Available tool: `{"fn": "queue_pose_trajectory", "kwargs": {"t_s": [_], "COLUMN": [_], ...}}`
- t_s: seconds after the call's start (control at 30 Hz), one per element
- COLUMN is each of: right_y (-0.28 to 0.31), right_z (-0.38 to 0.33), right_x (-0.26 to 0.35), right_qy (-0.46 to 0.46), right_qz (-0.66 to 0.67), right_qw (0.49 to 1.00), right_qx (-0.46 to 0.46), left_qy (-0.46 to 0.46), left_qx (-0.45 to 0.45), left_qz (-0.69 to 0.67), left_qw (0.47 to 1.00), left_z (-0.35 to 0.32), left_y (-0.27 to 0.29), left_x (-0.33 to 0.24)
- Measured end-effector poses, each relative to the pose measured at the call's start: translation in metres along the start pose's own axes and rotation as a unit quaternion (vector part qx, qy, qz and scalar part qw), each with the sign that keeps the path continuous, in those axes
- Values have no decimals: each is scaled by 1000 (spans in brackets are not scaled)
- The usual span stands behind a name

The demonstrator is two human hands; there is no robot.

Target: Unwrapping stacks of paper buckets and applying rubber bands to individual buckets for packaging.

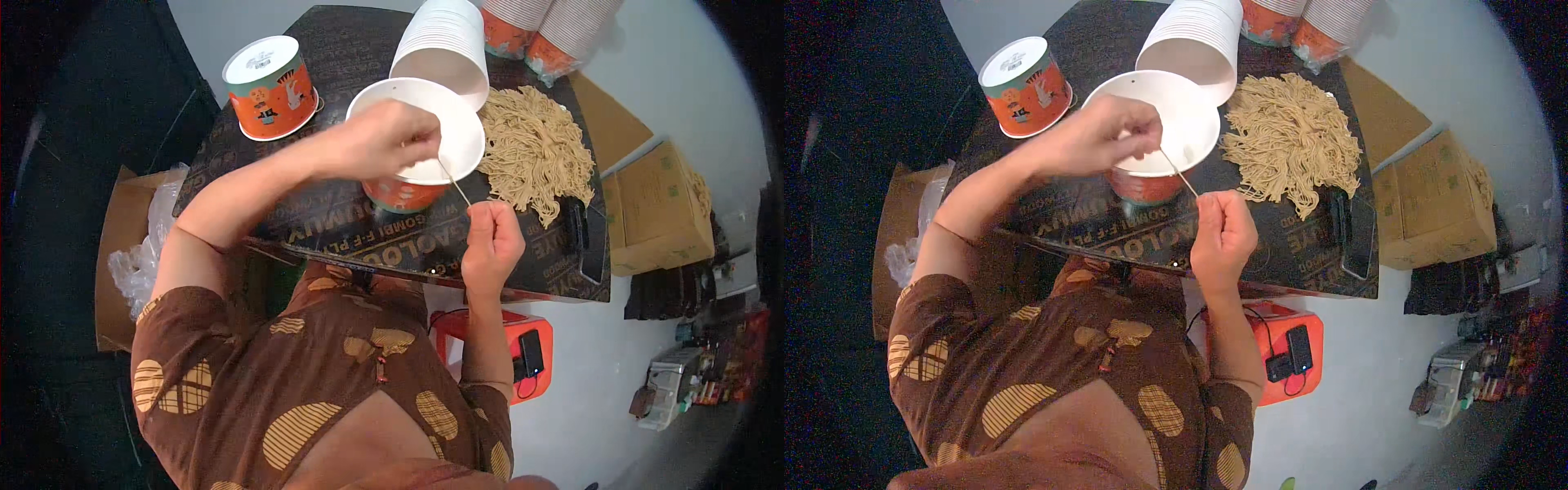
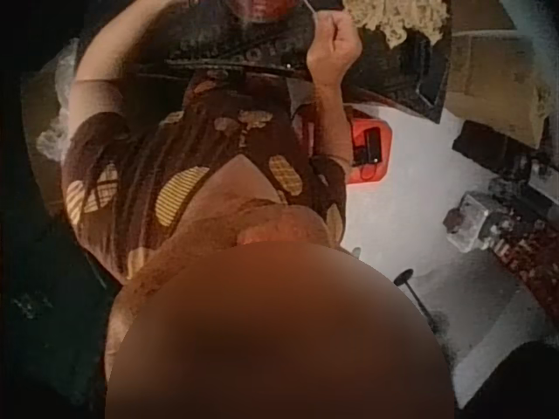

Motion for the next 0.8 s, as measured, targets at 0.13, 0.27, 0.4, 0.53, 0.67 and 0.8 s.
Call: {"fn": "queue_pose_trajectory", "kwargs": {"t_s": [0.13, 0.27, 0.4, 0.53, 0.67, 0.8], "right_y": [9, 8, 9, 24, 28, 10], "right_z": [6, 7, 10, 18, 19, 17], "right_x": [-5, -7, -9, 1, 16, 37], "right_qy": [-35, -62, -88, -103, -70, 74], "right_qz": [14, 29, 40, 25, 9, -45], "right_qw": [999, 998, 995, 994, 997, 996], "right_qx": [-3, 13, 6, -4, -25, 3], "left_qy": [-81, -95, -158, -168, -140, -128], "left_qx": [-104, -103, -59, -17, 21, -42], "left_qz": [191, 359, 379, 377, 314, 326], "left_qw": [973, 923, 910, 911, 939, 936], "left_z": [9, 15, 9, -12, -32, -42], "left_y": [36, 34, 33, 55, 49, 25], "left_x": [41, 81, 89, 58, 32, 6]}}
Point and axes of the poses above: each hand's wrist, its own z-axis towards the middle knuckle, its own y-axis out of the back of the hand, x = y × z, the point moved 1 cm from there along z, towards the middle knuckle, and after that the axes turned 15 degrees about z, right-handed, at the moved point
